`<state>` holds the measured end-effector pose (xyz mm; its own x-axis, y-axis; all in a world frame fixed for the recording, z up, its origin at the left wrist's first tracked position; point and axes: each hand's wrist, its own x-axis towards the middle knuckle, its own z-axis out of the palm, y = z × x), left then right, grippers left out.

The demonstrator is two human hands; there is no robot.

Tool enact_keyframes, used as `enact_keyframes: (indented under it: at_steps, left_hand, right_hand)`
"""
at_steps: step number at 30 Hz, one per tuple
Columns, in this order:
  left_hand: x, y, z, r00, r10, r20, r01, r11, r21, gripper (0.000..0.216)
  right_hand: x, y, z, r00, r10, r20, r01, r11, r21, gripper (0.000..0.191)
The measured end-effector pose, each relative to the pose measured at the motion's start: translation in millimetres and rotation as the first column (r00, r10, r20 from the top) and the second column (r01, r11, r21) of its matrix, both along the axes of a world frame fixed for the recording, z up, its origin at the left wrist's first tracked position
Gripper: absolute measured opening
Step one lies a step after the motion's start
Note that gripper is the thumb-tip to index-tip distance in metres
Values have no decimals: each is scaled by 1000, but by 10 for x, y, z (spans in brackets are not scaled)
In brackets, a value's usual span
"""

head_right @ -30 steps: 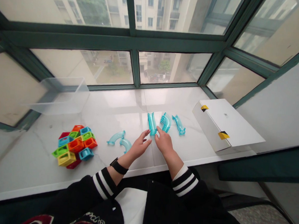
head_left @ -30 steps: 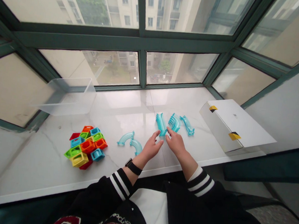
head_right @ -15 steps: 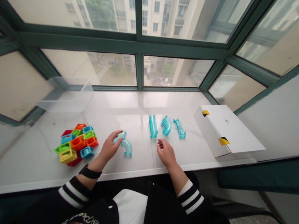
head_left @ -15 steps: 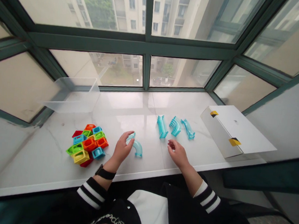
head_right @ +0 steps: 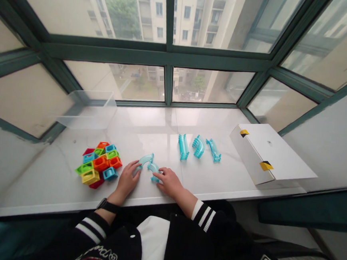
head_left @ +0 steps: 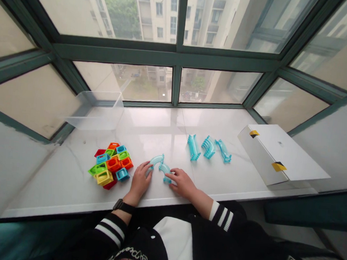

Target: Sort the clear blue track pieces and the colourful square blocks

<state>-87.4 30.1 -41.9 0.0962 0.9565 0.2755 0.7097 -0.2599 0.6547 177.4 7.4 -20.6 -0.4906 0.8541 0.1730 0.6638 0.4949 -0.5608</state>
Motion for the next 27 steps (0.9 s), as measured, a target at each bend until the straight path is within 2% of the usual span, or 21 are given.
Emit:
enact_keyframes:
  at_steps: [4, 10, 17, 20, 27]
  left_hand:
    - [3, -18, 64, 1000, 17, 21, -17, 1000, 15, 21]
    - [12, -21, 100, 998, 32, 50, -32, 999, 5, 15]
    - [-3, -30, 63, 997, 64, 53, -62, 997, -42, 6]
    - [-14, -40, 49, 991, 104, 81, -98, 993, -71, 11]
    - [-21, -65, 60, 983, 161, 93, -154, 985, -79, 41]
  right_hand:
    - [-60, 8, -46, 999, -39, -26, 39, 999, -7, 43]
    - [200, -59, -24, 990, -117, -78, 118, 993, -1, 42]
    - [224, -101, -39, 983, -182, -7, 183, 982, 40, 16]
    - [193, -90, -75, 975, -222, -9, 222, 974, 50, 12]
    - [323, -128, -97, 948, -304, -90, 310, 948, 64, 12]
